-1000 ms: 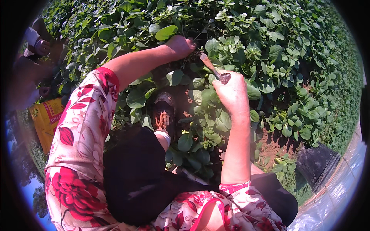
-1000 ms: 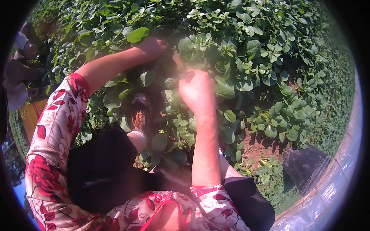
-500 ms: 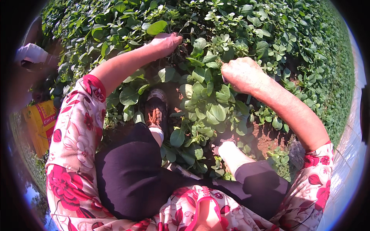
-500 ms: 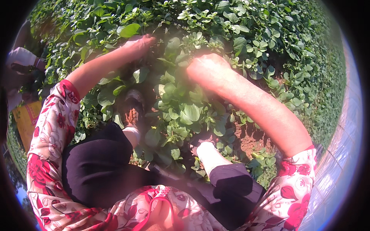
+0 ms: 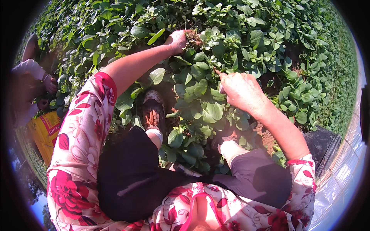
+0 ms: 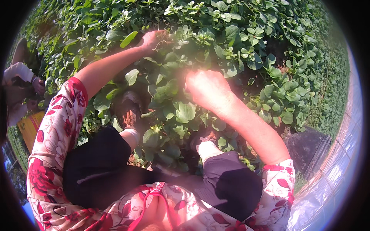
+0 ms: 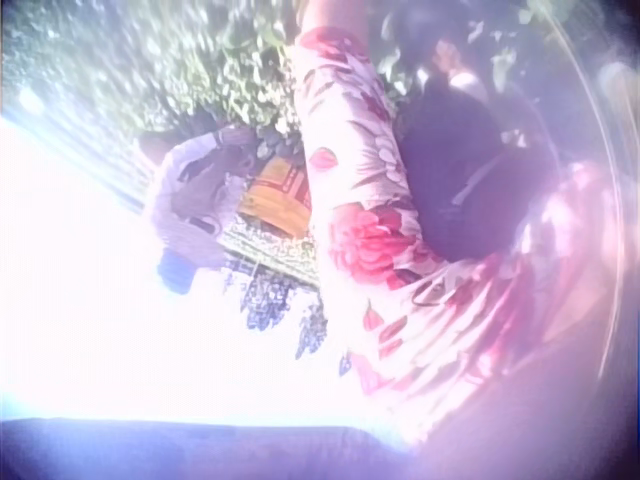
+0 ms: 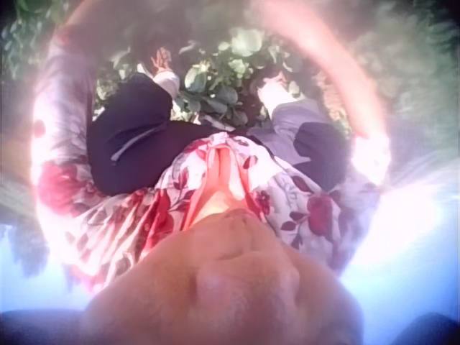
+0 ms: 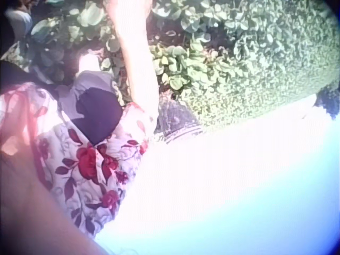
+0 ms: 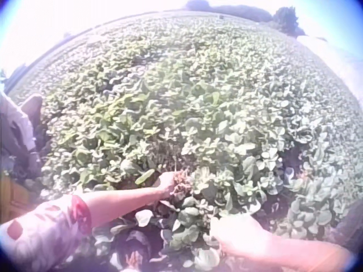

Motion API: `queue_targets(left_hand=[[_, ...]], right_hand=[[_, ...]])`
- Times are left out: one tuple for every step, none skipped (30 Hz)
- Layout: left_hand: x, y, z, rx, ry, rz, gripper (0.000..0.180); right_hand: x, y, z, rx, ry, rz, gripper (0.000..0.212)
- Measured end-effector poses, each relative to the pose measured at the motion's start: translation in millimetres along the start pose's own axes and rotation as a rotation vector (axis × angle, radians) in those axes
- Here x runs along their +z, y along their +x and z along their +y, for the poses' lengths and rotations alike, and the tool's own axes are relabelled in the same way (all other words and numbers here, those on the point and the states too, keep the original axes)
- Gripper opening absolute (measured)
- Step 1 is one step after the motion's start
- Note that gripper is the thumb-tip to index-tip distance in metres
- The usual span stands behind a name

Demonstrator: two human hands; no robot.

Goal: The person harvests plants in a field, using a small tool to dig and pull them from the ground before placing them into a bucket.

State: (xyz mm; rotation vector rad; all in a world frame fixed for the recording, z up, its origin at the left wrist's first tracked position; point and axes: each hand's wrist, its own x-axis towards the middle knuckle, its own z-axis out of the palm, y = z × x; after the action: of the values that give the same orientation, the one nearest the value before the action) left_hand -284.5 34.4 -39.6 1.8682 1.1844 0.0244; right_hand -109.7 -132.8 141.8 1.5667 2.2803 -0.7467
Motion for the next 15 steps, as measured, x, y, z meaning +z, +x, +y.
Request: queue_targets(left_hand=[[1,-7,3,0.018,0.002,-0.069,0.041],[1,-10,3,0.038,0.006,-0.138,0.04],[2,-10,1,0.105,0.196,-0.197,0.042],[2,-16,-2,0.123,0.149,-0.201,0.041],[13,-7,-30,0.15,0.2,-0.2,0.04],[21,-2,-63,0.164,0.253,-0.202,0.039],[20,-13,-68,0.2,0.306,-0.183,0.037],[19,-15,-60,0.208,0.39,-0.222,0.034],[17,-13,-47,0.221,0.474,-0.256,0.032],[14,-10,-33,0.235,0.557,-0.289,0.032],[12,-4,-20,0.225,0.462,-0.377,0.032],[7,-12,0,0.32,0.472,-0.345,0.03],[11,-10,5,0.388,0.579,-0.341,0.03],[11,-11,12,0.45,0.688,-0.335,0.03],[6,-13,22,0.568,0.68,-0.366,0.038]], right_hand=[[-4,-2,4,0.061,0.036,0.006,0.018],[-6,-3,8,0.123,0.073,0.014,0.018],[-3,-3,15,0.186,0.137,0.036,0.019],[0,-3,24,0.249,0.201,0.057,0.021],[2,-4,29,0.309,0.263,0.079,0.023],[4,-1,35,0.336,0.4,0.066,0.028],[10,1,41,0.351,0.469,0.148,0.03],[11,-1,47,0.38,0.528,0.236,0.032],[14,-3,54,0.406,0.545,0.323,0.033],[11,-5,57,0.513,0.604,0.337,0.032],[8,-7,60,0.516,0.614,0.33,0.032],[7,-9,63,0.517,0.625,0.324,0.032],[9,-11,66,0.529,0.632,0.333,0.032],[12,-11,67,0.536,0.642,0.341,0.032],[14,-12,68,0.543,0.651,0.349,0.032]])
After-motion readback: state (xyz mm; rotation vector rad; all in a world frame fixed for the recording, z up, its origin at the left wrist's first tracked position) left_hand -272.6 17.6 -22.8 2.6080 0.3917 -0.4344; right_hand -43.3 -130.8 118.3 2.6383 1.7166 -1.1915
